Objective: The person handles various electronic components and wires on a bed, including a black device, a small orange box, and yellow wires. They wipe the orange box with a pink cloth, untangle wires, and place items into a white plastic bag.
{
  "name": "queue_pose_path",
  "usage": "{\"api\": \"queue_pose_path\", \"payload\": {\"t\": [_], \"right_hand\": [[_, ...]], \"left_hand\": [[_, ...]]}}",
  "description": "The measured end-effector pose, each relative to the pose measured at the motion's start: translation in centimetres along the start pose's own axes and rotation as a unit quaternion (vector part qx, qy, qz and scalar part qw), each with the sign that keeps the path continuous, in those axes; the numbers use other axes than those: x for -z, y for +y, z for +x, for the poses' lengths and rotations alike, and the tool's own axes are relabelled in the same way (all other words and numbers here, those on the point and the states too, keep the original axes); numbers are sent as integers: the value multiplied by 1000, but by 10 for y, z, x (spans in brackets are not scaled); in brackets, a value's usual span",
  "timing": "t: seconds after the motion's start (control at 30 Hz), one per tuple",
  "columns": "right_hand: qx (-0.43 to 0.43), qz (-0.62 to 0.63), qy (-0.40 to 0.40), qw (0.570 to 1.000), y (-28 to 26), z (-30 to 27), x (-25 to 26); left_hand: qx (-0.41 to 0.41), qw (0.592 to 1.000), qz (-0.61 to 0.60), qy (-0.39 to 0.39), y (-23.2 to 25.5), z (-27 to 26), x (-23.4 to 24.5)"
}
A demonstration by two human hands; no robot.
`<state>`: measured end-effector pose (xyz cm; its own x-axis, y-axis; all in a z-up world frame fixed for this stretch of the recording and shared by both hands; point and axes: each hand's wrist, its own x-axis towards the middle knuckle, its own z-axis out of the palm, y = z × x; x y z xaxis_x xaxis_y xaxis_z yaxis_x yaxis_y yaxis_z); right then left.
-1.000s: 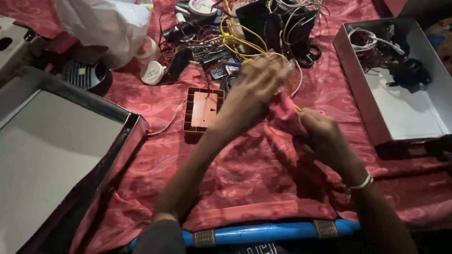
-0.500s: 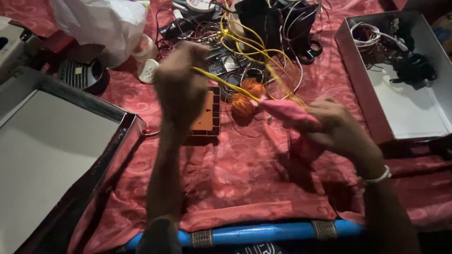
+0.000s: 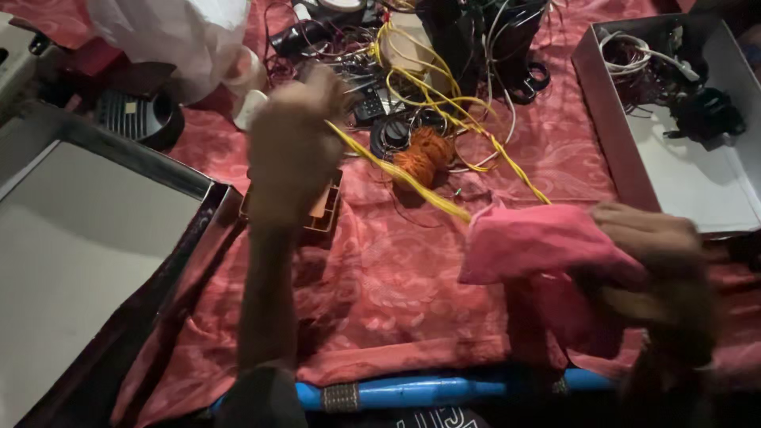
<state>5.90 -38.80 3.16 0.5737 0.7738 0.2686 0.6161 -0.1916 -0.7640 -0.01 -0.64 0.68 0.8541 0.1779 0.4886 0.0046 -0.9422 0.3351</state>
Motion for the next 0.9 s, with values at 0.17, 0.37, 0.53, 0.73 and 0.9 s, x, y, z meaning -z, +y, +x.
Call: {"api": "queue_pose_path", "payload": {"t": [0.17, 0.37, 0.53, 0.73, 0.9], "right_hand": [[-39, -198, 8, 979, 21, -3, -23], [124, -238, 126, 955, 28, 7, -39], [85, -301, 184, 932, 52, 7, -28], [138, -361, 181, 904, 95, 38, -14], [193, -372, 189, 888, 114, 94, -10]], "left_hand": [[-210, 973, -64, -70, 41, -10, -13], [-229, 889, -199, -341, 101, -31, -17], [-197, 897, -278, -281, 110, -34, -12], [-85, 909, -308, -268, 123, -30, -7], [-54, 906, -372, -196, 98, -24, 23]]}}
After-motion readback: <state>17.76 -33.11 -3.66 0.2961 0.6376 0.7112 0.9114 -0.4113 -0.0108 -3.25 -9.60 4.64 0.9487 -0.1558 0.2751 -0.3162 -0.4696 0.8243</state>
